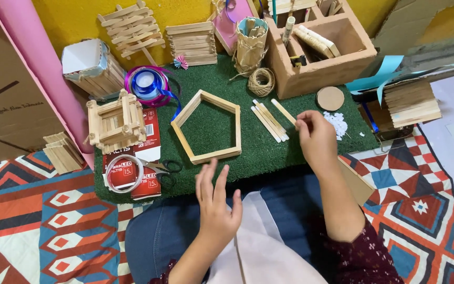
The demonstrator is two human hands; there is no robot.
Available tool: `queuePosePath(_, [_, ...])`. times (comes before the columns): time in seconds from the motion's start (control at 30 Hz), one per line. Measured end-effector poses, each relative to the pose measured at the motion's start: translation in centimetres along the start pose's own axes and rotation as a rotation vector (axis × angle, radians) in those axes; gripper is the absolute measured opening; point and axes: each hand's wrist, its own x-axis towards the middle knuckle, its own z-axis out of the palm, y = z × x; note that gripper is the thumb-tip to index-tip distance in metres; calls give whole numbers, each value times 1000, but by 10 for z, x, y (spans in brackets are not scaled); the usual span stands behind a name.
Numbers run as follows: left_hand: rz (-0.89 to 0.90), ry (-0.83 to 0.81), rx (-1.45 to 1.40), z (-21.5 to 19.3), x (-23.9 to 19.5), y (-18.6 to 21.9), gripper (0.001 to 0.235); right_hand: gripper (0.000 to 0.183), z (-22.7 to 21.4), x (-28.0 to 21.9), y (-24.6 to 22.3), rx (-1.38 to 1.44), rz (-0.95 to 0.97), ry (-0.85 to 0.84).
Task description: The person layers wooden popsicle sticks to build a pentagonal frame for a craft project.
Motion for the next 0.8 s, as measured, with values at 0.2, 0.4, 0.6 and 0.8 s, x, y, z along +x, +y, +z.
queuePosePath(0.2, [-219, -88, -577, -3, 8, 16, 54, 23, 2, -63, -29, 597, 256, -242])
queuePosePath(0.4, [-376, -92, -875, 40, -5, -1, 56, 16, 20, -78, -28, 545, 92, -193])
queuePosePath(0.6, [-563, -2, -1001, 63, 2, -15, 34, 19, 14, -77, -43, 583, 56, -246])
queuePosePath(0.8, [-675, 76, -964, 59, 13, -17, 12, 22, 17, -84, -44, 632, 115, -301])
